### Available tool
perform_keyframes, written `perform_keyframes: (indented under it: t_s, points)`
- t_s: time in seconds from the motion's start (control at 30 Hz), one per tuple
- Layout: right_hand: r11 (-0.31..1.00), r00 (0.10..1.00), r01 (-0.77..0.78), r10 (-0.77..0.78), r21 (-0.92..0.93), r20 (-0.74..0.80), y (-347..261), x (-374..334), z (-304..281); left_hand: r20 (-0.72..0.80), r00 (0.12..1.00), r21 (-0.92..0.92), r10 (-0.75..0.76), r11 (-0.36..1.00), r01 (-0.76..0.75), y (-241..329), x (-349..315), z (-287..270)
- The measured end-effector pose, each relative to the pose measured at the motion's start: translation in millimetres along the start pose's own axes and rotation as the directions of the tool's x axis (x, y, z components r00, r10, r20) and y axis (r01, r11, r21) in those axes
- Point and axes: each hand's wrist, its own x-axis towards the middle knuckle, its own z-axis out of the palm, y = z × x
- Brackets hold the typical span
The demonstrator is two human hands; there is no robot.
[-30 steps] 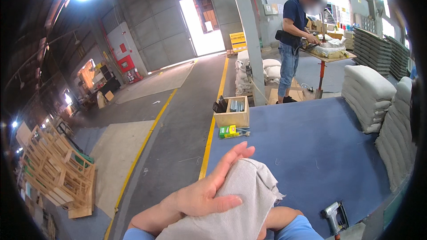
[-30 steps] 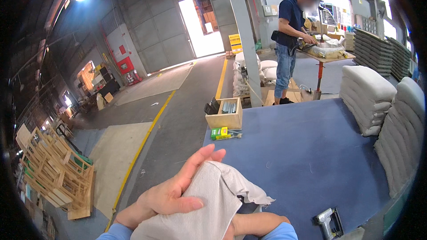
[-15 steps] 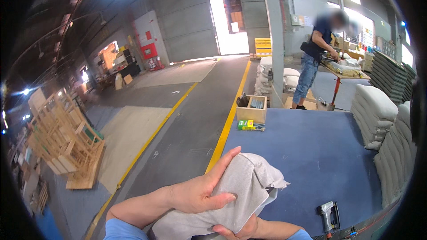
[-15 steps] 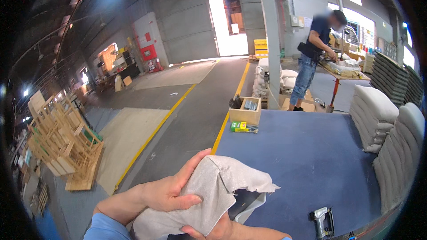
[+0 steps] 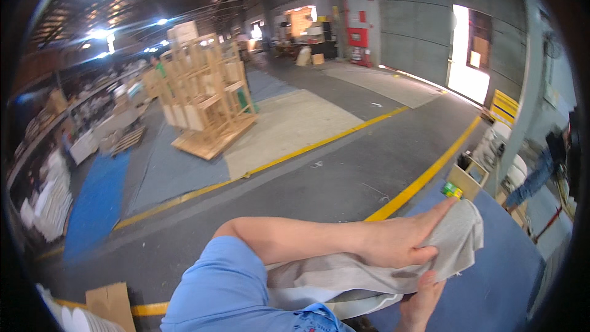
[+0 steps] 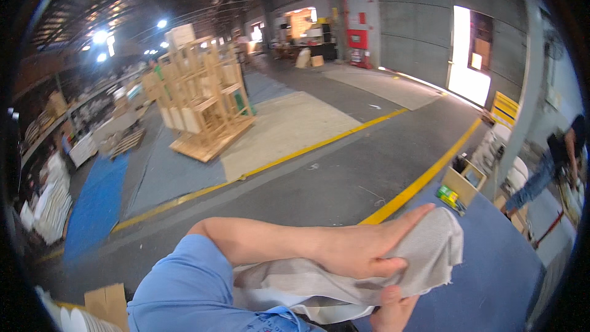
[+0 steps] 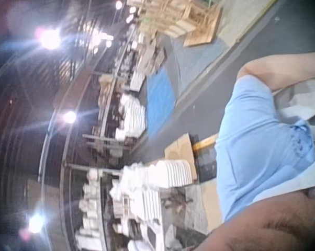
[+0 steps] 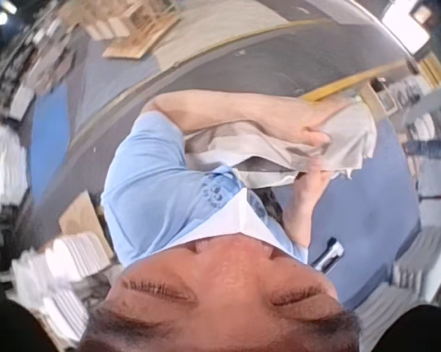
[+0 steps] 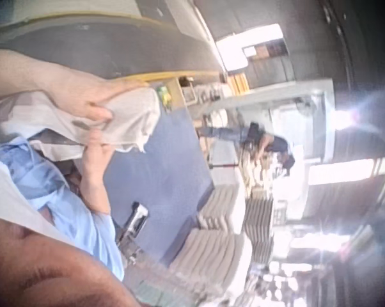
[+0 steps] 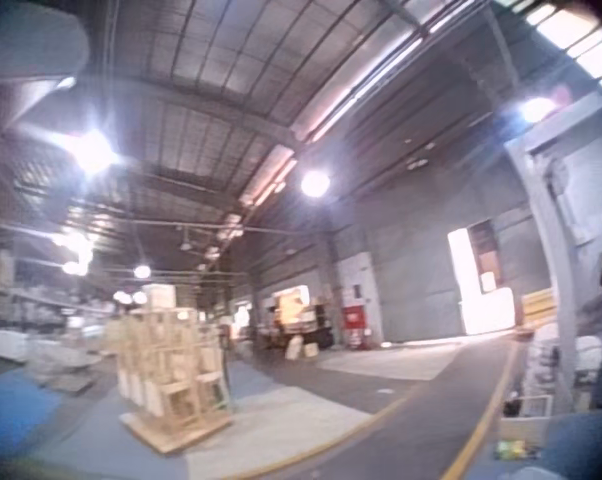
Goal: The person places a white fabric cover over a black foam cushion, folds the edges, and uses a staple gun to secure the fabric. The person repeats this process for multiple cushions, stacking the finished pillows on a nearby table.
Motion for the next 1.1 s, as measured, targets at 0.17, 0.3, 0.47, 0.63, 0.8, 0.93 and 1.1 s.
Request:
perform_keyframes:
  t_s: [0.17, 0.3, 0.47, 0.63, 0.8, 0.93, 1.1]
  points:
    - [0.973, 0.998, -0.053, 0.058, -0.224, 0.017, -21, 8, 27, 0.030, 0.996, -0.107, -0.079, 0.991, 0.082, 1, -7, -11]
    - [0.800, 0.970, 0.243, -0.219, -0.549, 0.109, -4, 15, 26, 0.113, 0.978, -0.189, -0.177, 0.962, 0.196, 12, -8, -22]
    - [0.236, 0.867, 0.370, -0.434, -0.899, 0.243, 26, 12, -28, 0.145, 0.989, -0.260, -0.005, 0.965, 0.043, -6, 12, -24]
    - [0.552, 0.852, 0.396, -0.520, -0.734, 0.069, 79, 9, -81, 0.194, 0.976, -0.382, 0.094, 0.924, -0.013, -29, 107, -41]
    - [0.753, 0.881, 0.390, -0.472, -0.530, -0.023, 71, -2, -98, -0.039, 0.960, -0.514, 0.279, 0.818, -0.258, -39, 174, 4]
    - [0.490, 0.764, 0.545, -0.624, -0.680, 0.163, 24, 36, -59, -0.054, 0.972, -0.467, 0.227, 0.855, -0.226, -13, 158, 18]
    - [0.572, 0.767, 0.548, -0.635, -0.611, 0.093, 21, 46, -60, -0.082, 0.937, -0.130, 0.340, 0.928, -0.348, -21, 163, 25]
